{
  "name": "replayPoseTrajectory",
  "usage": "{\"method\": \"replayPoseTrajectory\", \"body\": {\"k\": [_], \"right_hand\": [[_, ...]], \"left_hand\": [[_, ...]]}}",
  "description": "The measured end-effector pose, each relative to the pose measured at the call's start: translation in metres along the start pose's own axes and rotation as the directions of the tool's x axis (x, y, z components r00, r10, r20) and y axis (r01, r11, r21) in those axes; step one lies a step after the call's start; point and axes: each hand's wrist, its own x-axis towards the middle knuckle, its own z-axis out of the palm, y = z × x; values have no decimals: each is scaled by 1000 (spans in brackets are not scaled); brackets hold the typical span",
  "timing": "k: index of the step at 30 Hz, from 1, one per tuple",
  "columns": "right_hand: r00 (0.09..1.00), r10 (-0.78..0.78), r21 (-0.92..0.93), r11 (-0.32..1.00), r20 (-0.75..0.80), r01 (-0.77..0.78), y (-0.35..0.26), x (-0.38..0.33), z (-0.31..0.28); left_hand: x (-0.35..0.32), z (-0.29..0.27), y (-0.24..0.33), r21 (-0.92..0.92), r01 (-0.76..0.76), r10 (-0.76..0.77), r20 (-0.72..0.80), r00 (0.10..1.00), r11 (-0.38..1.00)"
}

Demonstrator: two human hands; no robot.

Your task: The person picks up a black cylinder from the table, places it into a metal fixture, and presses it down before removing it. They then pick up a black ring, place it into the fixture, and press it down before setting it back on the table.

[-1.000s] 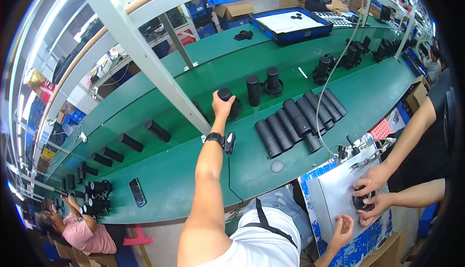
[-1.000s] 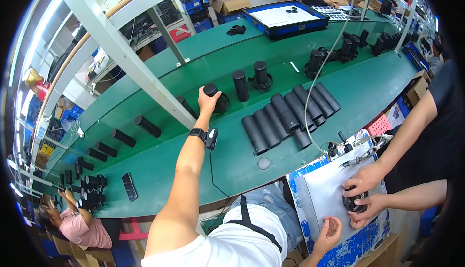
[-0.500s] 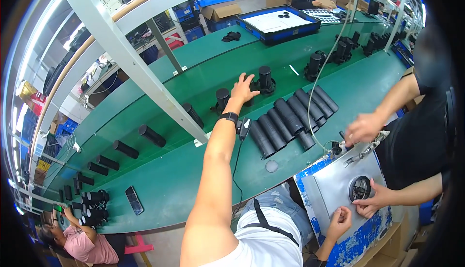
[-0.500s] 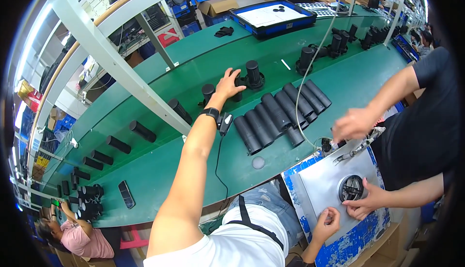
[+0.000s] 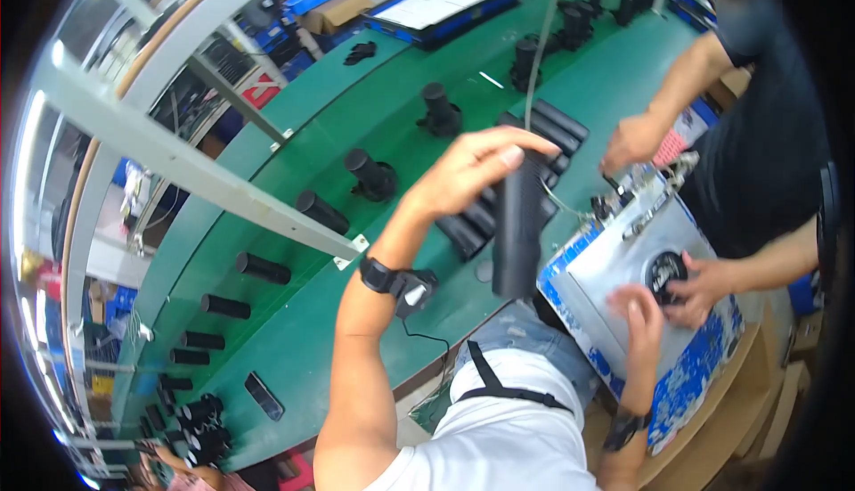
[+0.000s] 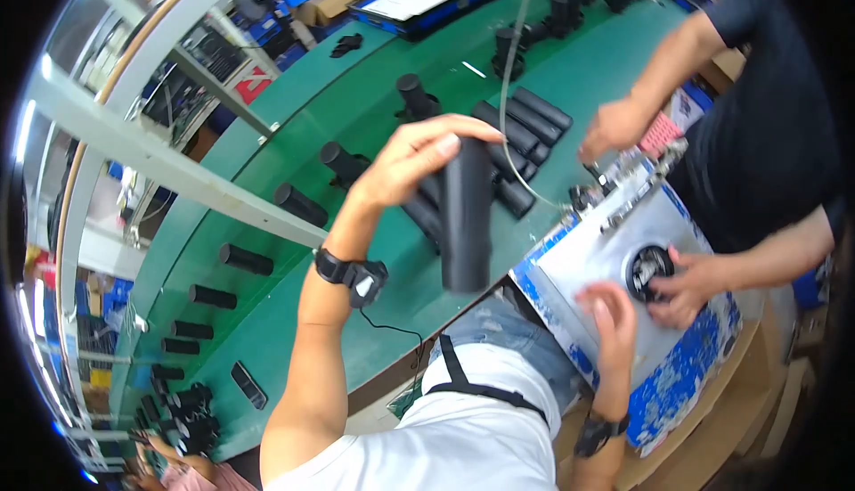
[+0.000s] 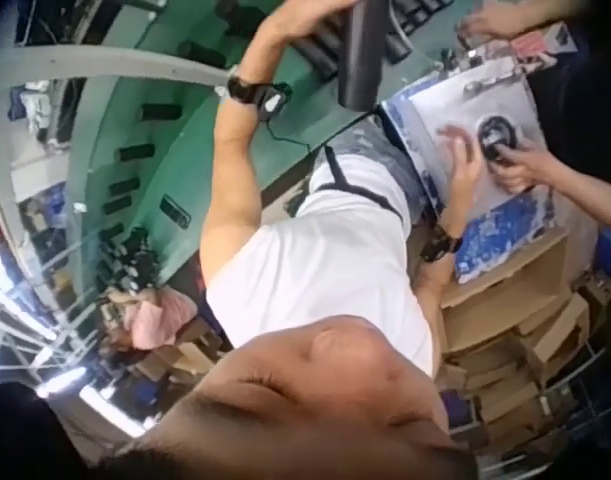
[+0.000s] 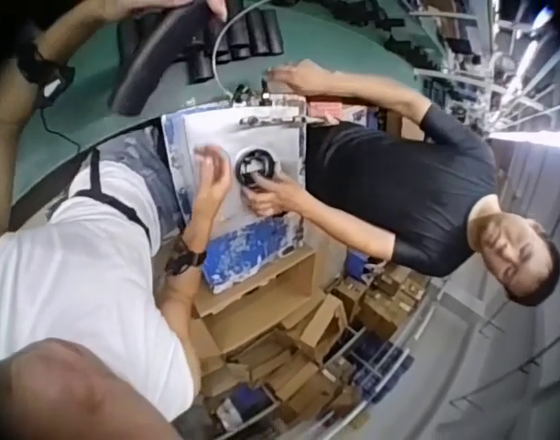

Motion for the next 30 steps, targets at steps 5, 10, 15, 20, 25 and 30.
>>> {"method": "replayPoseTrajectory", "body": {"k": [5, 10, 15, 20, 25, 30], "right_hand": [[734, -94, 545, 734, 673, -406, -10, 41, 50], [978, -169, 779, 627, 126, 8, 7, 26, 11], [953, -173, 518, 808, -248, 282, 14, 5, -20], [947, -205, 649, 691, -247, 319, 25, -27, -43], [916, -307, 722, 569, -257, 393, 15, -45, -61], [905, -310, 719, 553, -291, 421, 8, -47, -66]], "left_hand": [[24, 124, -19, -509, -27, 144, 191, 971, 860], [8, 190, -43, -688, 225, -188, 129, 974, 690], [-37, 226, -40, -363, 369, -234, 365, 901, 856], [-49, 233, -61, -528, 578, -316, 507, 802, 622], [-46, 241, -65, -497, 663, -208, 690, 693, 560], [-38, 246, -55, -473, 655, -270, 649, 712, 590]]}}
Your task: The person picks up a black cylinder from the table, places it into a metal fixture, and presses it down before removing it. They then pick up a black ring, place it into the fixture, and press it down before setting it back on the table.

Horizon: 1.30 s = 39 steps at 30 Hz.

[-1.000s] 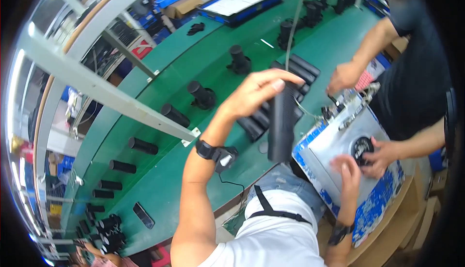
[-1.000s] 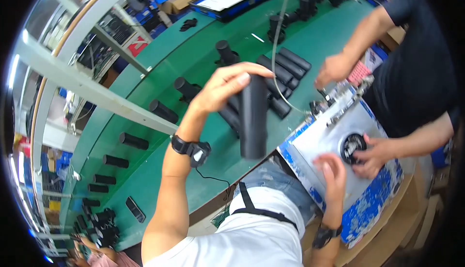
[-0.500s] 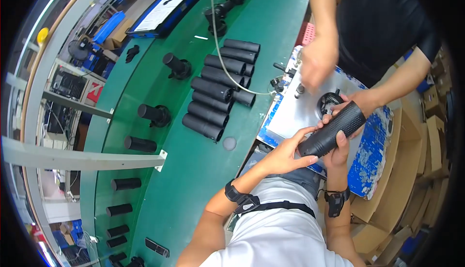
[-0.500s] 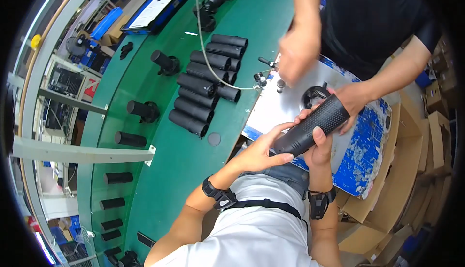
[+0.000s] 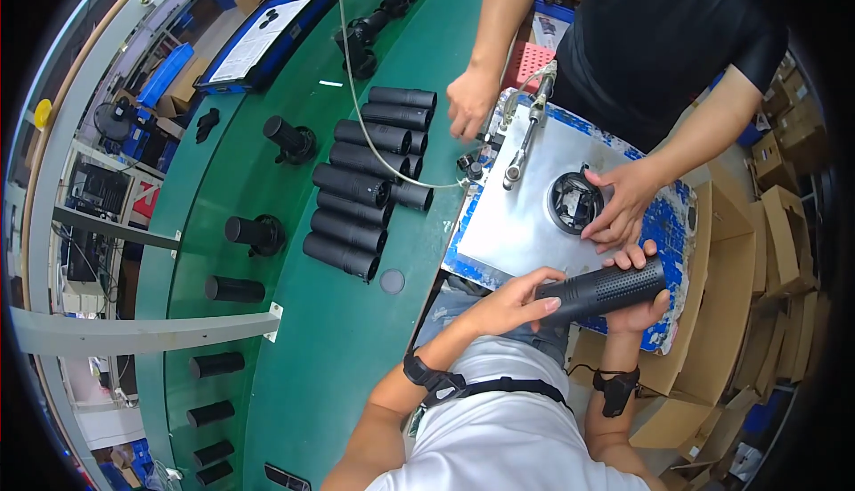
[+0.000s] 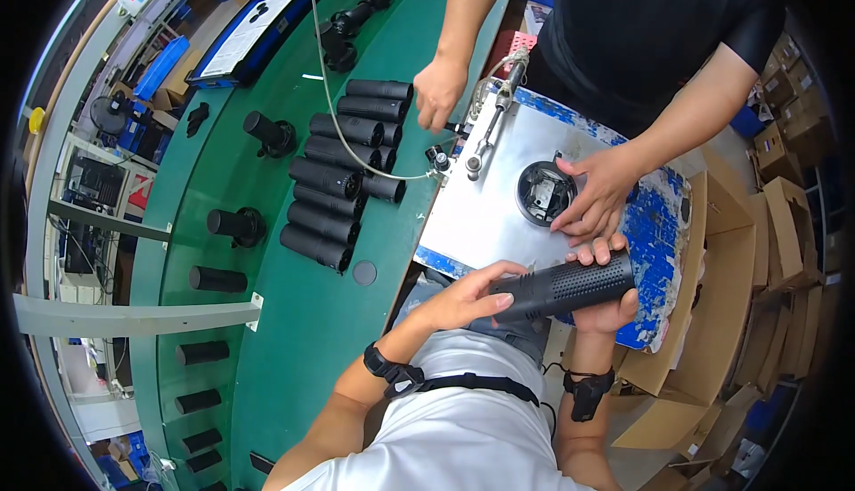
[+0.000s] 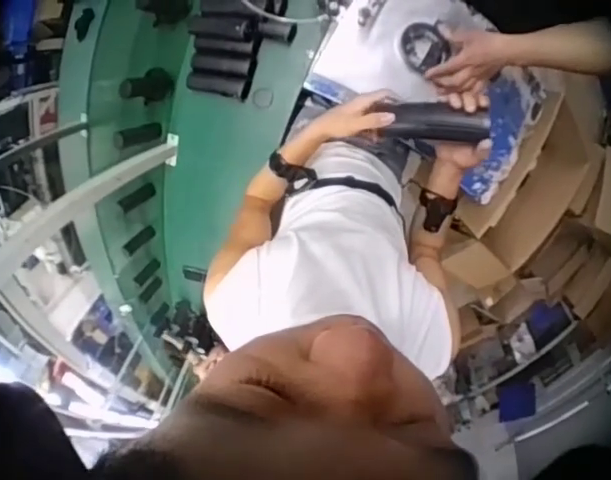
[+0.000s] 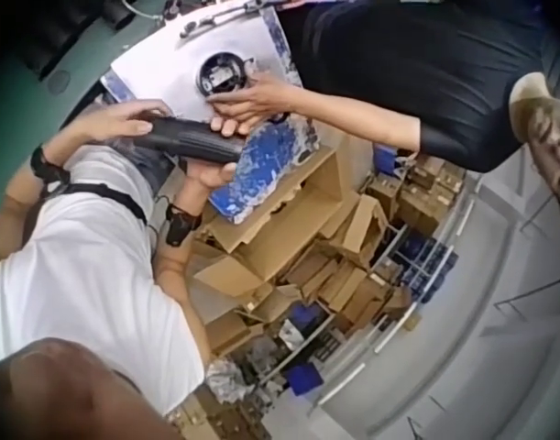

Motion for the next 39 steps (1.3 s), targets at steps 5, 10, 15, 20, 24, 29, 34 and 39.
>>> {"method": "replayPoseTrajectory", "body": {"k": [5, 10, 15, 20, 24, 29, 34, 39], "right_hand": [[999, -53, 44, 998, -13, 53, -2, 4, 1], [1000, -30, 44, 999, 4, 29, -1, 1, -2], [1000, -6, 58, 998, -6, 7, -2, -6, -2], [1000, 0, 38, 999, -6, 0, -1, -7, -6], [1000, 10, 40, 999, -5, -10, 1, -5, -7], [1000, 21, 10, 1000, -14, -21, 3, -5, -10], [1000, 27, 6, 1000, -13, -27, 5, -5, -11], [1000, 28, 4, 1000, -12, -28, 5, -6, -13]], "left_hand": [[-1, 10, 14, 303, -165, 186, -44, 981, 939], [-2, 12, 11, 355, -115, 134, -31, 990, 928], [-1, 11, 3, 413, -71, 88, -23, 996, 908], [0, 9, -4, 403, -72, 86, -18, 996, 912], [0, 8, -4, 367, -51, 59, -11, 998, 929], [0, 6, -11, 311, -35, 43, -19, 999, 950], [-1, 5, -15, 300, -22, 31, -23, 999, 954], [-1, 4, -11, 325, -29, 45, -41, 998, 945]]}}
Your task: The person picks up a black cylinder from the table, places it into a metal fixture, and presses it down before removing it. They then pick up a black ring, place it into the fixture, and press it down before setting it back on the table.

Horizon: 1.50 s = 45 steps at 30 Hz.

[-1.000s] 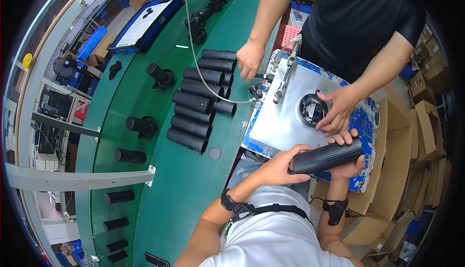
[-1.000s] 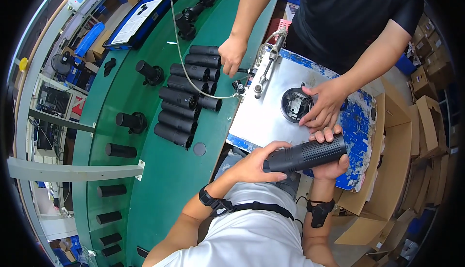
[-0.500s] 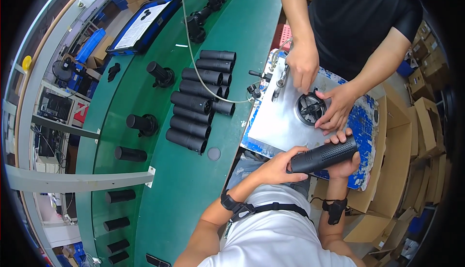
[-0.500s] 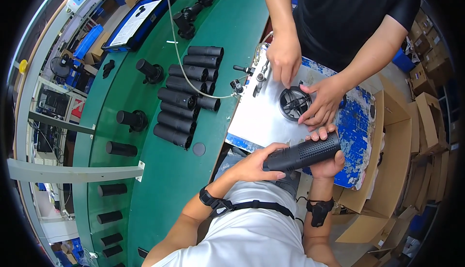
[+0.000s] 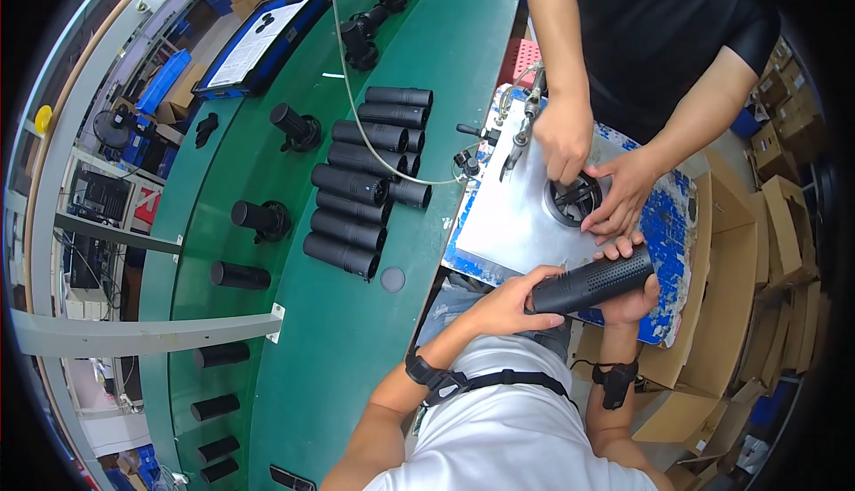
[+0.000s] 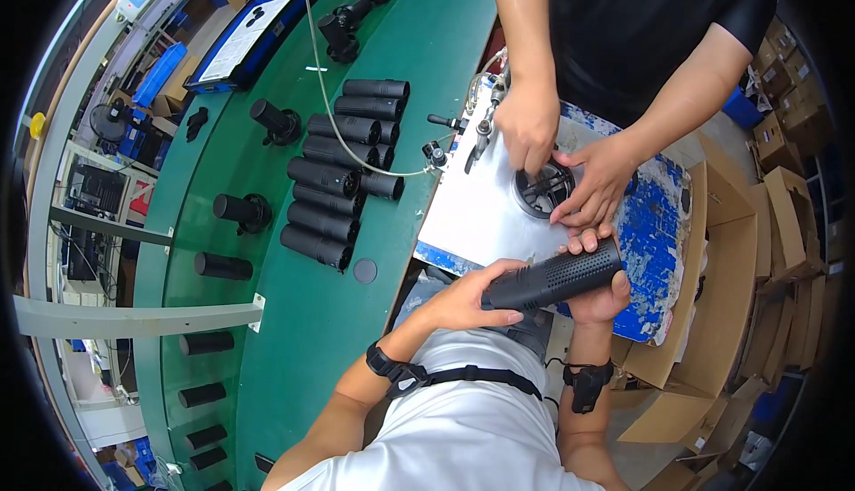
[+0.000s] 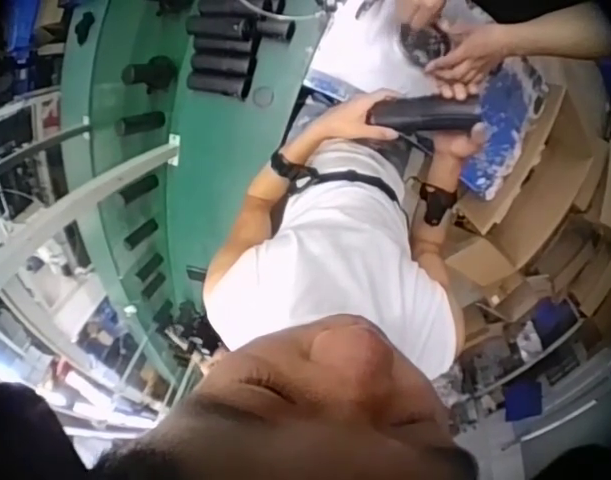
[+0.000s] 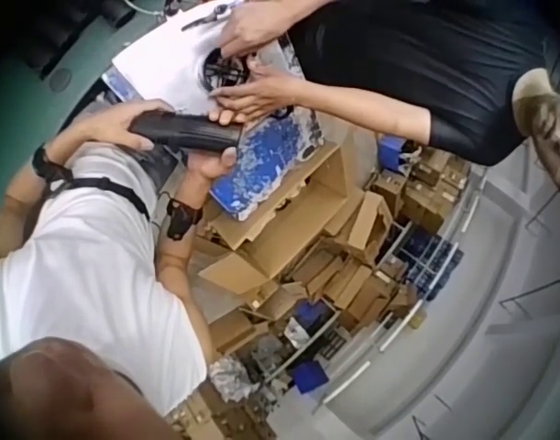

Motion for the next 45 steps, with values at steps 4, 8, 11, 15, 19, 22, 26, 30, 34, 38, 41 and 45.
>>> {"method": "replayPoseTrajectory", "body": {"k": [4, 8, 11, 15, 19, 22, 26, 30, 34, 38, 41, 45], "right_hand": [[998, 10, -69, 998, -57, -14, 1, -3, -4], [994, 5, -143, 990, -108, -20, 1, -8, -9], [994, 0, -160, 987, -106, -17, 3, -14, -20], [987, -21, -90, 996, -159, 6, 8, -20, -31], [981, -9, 51, 999, -196, 19, 10, -18, -38], [983, 7, 73, 997, -185, 7, 10, -17, -39], [982, 41, 94, 995, -186, -24, 9, -16, -36], [982, 54, 91, 995, -179, -38, 8, -15, -37], [984, 59, 93, 995, -170, -44, 9, -14, -36], [984, 57, 88, 995, -166, -43, 9, -14, -36], [987, 55, 102, 994, -154, -40, 10, -14, -36], [983, 62, 96, 994, -173, -45, 9, -15, -37]], "left_hand": [[-1, 1, 0, 182, -236, 268, -171, 948, 954], [-4, -7, 2, 358, -209, 341, -358, 869, 910], [-2, -16, 0, 604, -160, 493, -437, 753, 781], [5, -21, -2, 683, -195, 578, -391, 716, 704], [14, -22, -4, 686, -158, 546, -395, 739, 710], [18, -19, -5, 706, -136, 549, -398, 735, 695], [21, -18, -9, 733, -145, 586, -390, 710, 664], [22, -18, -9, 728, -133, 576, -402, 712, 672], [22, -18, -9, 732, -135, 585, -404, 703, 668], [22, -18, -10, 739, -138, 595, -401, 697, 660], [21, -18, -9, 743, -124, 583, -397, 709, 658], [22, -19, -10, 738, -146, 598, -396, 697, 659]]}}
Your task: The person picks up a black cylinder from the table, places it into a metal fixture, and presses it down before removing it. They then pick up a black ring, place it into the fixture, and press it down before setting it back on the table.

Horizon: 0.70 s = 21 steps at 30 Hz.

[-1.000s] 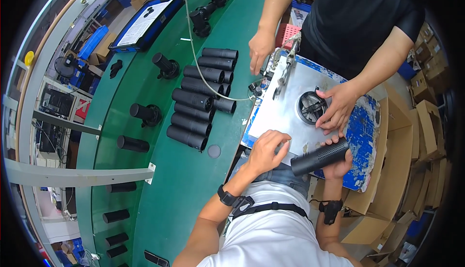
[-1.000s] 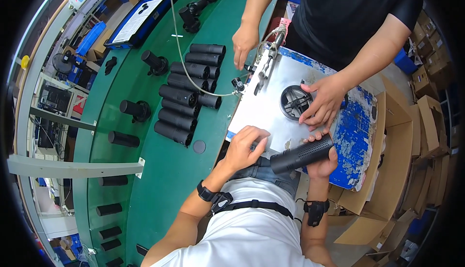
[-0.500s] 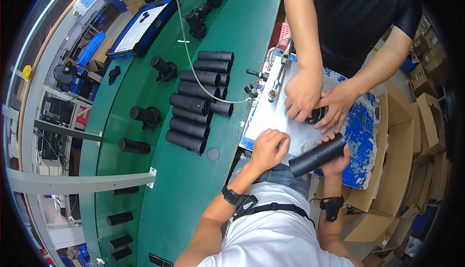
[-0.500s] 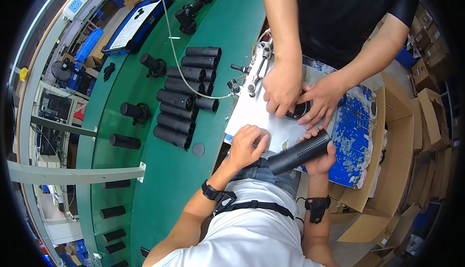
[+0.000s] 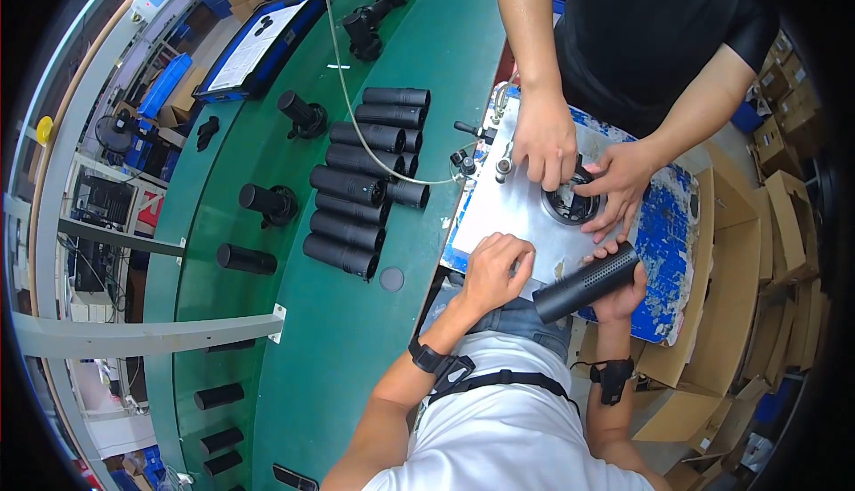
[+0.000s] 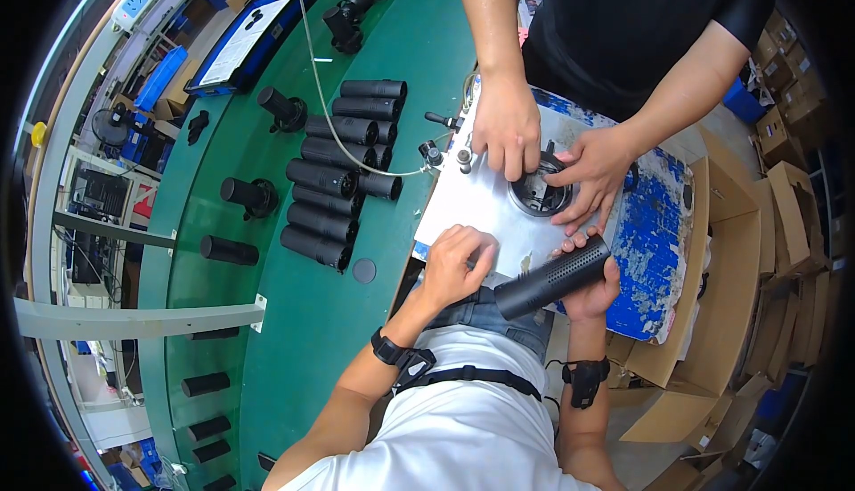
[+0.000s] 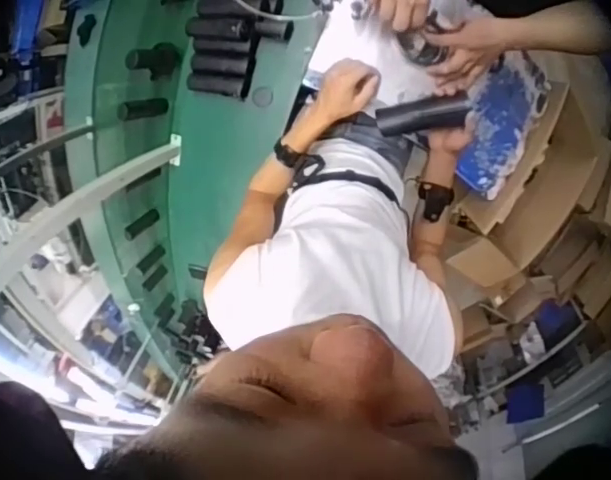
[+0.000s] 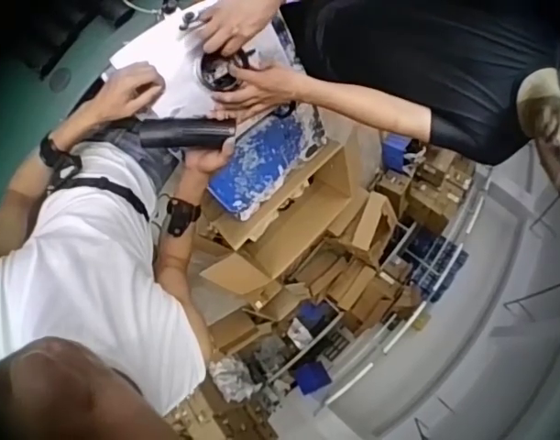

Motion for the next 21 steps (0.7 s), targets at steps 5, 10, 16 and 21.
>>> {"method": "replayPoseTrajectory", "body": {"k": [5, 10, 16, 21], "right_hand": [[1000, 5, 0, 1000, -8, -5, -1, 0, 0], [1000, 7, -12, 1000, -12, -7, -1, 1, 4], [1000, 7, -17, 1000, -8, -7, 0, 1, 6], [1000, 14, -35, 999, 10, -14, 0, 0, 1]], "left_hand": [[0, 0, 0, 7, 1, -1, -1, 1000, 1000], [1, 0, 1, 10, -1, 1, -4, 1000, 1000], [-1, 1, -1, 6, -1, 1, -6, 1000, 1000], [-1, 2, -1, 1, 6, -6, 3, 1000, 1000]]}}
